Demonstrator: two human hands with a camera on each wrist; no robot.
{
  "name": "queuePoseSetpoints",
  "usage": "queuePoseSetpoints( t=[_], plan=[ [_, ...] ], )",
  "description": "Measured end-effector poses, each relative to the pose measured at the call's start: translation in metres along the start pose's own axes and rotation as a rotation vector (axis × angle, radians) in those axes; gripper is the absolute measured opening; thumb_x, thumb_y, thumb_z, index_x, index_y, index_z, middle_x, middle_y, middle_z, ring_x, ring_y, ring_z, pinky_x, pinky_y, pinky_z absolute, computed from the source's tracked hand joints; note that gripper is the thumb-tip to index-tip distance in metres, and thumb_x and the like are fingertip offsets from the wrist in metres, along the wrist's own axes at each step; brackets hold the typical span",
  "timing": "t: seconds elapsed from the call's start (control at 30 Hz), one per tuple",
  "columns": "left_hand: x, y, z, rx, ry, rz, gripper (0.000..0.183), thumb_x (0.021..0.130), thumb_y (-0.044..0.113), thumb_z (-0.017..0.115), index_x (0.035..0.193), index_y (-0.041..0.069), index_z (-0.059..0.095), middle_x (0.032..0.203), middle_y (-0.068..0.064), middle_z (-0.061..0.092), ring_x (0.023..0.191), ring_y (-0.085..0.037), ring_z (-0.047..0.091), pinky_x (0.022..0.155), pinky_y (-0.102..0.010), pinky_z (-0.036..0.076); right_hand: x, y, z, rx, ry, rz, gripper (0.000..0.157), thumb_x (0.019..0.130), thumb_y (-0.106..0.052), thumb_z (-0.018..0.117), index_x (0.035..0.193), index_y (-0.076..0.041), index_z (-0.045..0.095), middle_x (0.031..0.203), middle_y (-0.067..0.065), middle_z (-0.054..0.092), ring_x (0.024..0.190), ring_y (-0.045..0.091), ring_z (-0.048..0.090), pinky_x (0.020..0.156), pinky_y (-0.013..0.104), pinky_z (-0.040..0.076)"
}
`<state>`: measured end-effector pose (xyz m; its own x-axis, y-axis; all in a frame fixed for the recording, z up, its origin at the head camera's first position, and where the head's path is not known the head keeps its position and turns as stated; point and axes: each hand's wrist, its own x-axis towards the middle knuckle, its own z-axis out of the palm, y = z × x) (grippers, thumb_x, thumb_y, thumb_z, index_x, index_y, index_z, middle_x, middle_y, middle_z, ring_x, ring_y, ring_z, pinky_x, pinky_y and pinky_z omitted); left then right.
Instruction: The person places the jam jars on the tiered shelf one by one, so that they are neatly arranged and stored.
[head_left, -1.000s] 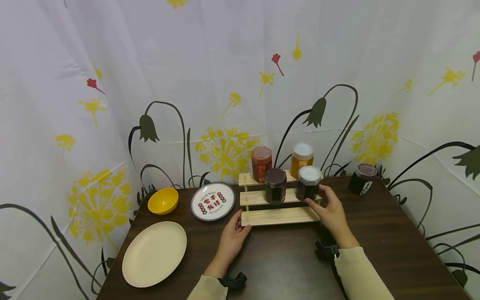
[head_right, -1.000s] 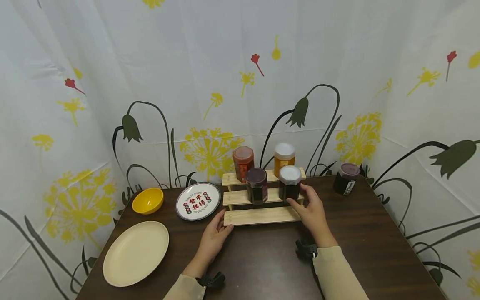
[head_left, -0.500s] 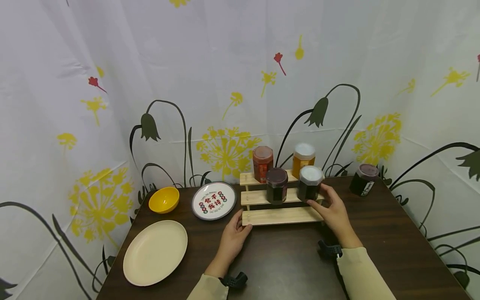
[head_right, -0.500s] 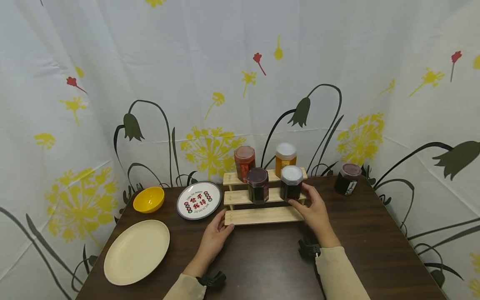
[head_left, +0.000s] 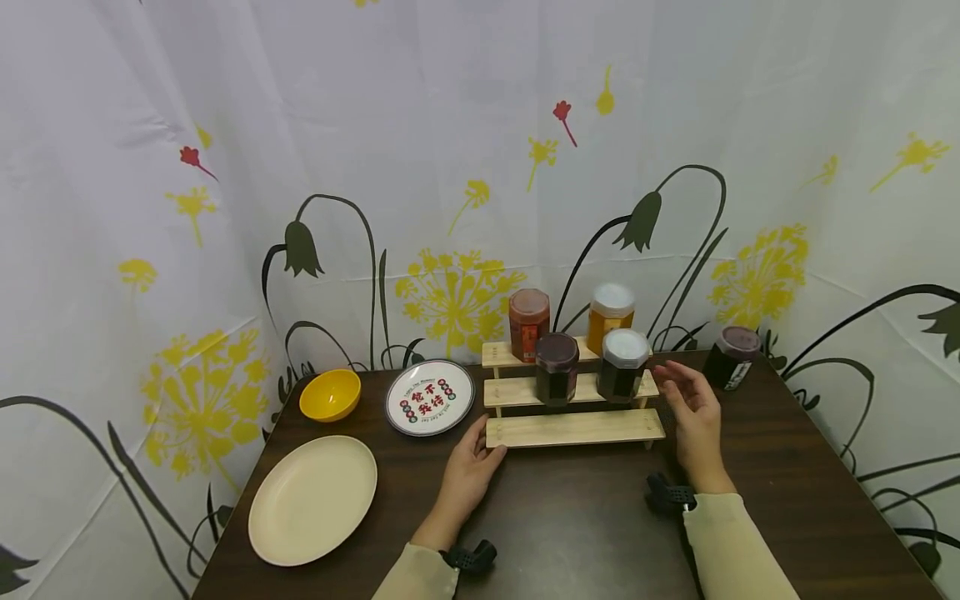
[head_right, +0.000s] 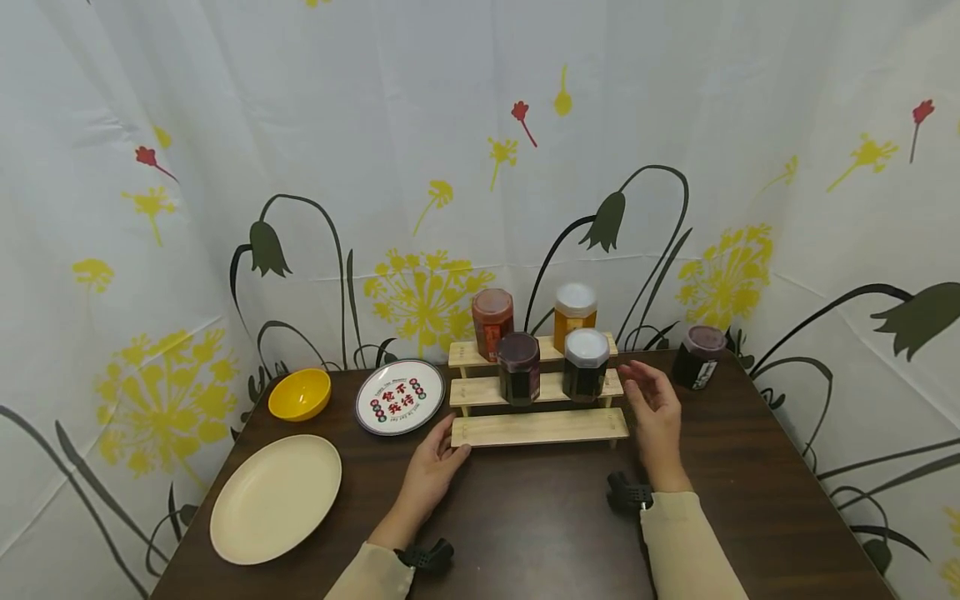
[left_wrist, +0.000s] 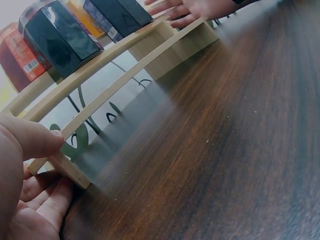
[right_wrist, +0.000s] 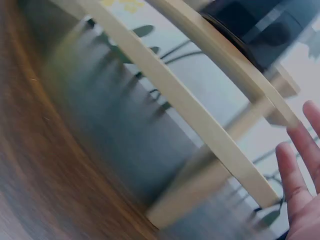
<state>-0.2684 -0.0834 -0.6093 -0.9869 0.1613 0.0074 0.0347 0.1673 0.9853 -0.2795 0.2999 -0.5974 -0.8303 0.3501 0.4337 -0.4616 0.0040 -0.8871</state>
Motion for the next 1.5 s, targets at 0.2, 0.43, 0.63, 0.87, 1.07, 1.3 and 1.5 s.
queuePoseSetpoints(
  t=[0.2, 0.43, 0.63, 0.87, 1.07, 1.3, 1.5],
  plan=[
    [0.000, 0.000, 0.000, 0.006, 0.000, 0.018, 0.071, 0.106, 0.014, 0.073, 0.166, -0.002, 0.039, 0.159, -0.025, 0.055, 0.147, -0.039, 0.056, 0.123, -0.056, 0.047, 0.006, 0.003, -0.022, 0.070, 0.179, -0.030, 0.042, 0.111, -0.009, 0.061, 0.145, 0.015, 0.055, 0.128, 0.016, 0.073, 0.117, 0.019, 0.071, 0.098, 0.022, 0.060],
    [0.001, 0.000, 0.000, 0.001, 0.002, 0.007, 0.071, 0.105, 0.012, 0.073, 0.166, 0.000, 0.039, 0.159, -0.022, 0.056, 0.145, -0.035, 0.058, 0.120, -0.047, 0.051, 0.007, 0.001, -0.031, 0.329, 0.389, -0.005, 0.045, 0.109, -0.006, 0.063, 0.146, 0.016, 0.049, 0.119, 0.016, 0.067, 0.114, 0.025, 0.066, 0.093, 0.028, 0.061],
    [-0.001, -0.001, 0.000, 0.006, 0.001, 0.007, 0.071, 0.105, 0.013, 0.074, 0.166, 0.000, 0.040, 0.158, -0.023, 0.056, 0.144, -0.037, 0.058, 0.121, -0.053, 0.050, 0.013, 0.002, -0.038, 0.348, 0.490, -0.060, 0.043, 0.103, 0.001, 0.071, 0.140, 0.013, 0.053, 0.115, 0.013, 0.062, 0.105, 0.021, 0.063, 0.087, 0.022, 0.058],
    [-0.003, -0.001, 0.000, 0.013, 0.003, 0.010, 0.071, 0.105, 0.013, 0.074, 0.166, 0.000, 0.040, 0.159, -0.023, 0.057, 0.143, -0.035, 0.059, 0.119, -0.049, 0.052, 0.025, 0.007, -0.060, 0.275, 0.599, -0.020, 0.060, 0.098, 0.003, 0.076, 0.149, 0.004, 0.046, 0.131, 0.009, 0.051, 0.124, 0.019, 0.050, 0.103, 0.021, 0.048],
    [-0.004, 0.000, -0.001, -0.002, 0.002, 0.013, 0.070, 0.106, 0.013, 0.072, 0.166, 0.000, 0.040, 0.157, -0.024, 0.058, 0.143, -0.036, 0.059, 0.117, -0.040, 0.054, 0.038, 0.012, -0.072, 0.246, 0.578, 0.115, 0.077, 0.099, 0.001, 0.075, 0.162, -0.003, 0.032, 0.148, 0.003, 0.041, 0.146, 0.018, 0.037, 0.128, 0.026, 0.027],
    [-0.004, 0.002, -0.001, -0.007, -0.006, 0.024, 0.070, 0.105, 0.011, 0.072, 0.166, -0.002, 0.039, 0.154, -0.026, 0.059, 0.142, -0.036, 0.060, 0.115, -0.038, 0.055, 0.056, 0.017, -0.087, 0.283, 0.476, 0.252, 0.086, 0.104, -0.003, 0.070, 0.170, -0.008, 0.015, 0.173, 0.007, 0.019, 0.167, 0.018, 0.012, 0.135, 0.024, 0.021],
    [-0.004, 0.001, -0.001, 0.011, 0.008, 0.013, 0.070, 0.106, 0.013, 0.072, 0.166, 0.001, 0.040, 0.157, -0.023, 0.058, 0.144, -0.036, 0.060, 0.118, -0.043, 0.054, 0.063, 0.024, -0.085, 0.143, 0.387, 0.335, 0.091, 0.099, -0.001, 0.077, 0.171, -0.012, 0.023, 0.175, 0.006, 0.030, 0.165, 0.017, 0.027, 0.127, 0.020, 0.036]
  ],
)
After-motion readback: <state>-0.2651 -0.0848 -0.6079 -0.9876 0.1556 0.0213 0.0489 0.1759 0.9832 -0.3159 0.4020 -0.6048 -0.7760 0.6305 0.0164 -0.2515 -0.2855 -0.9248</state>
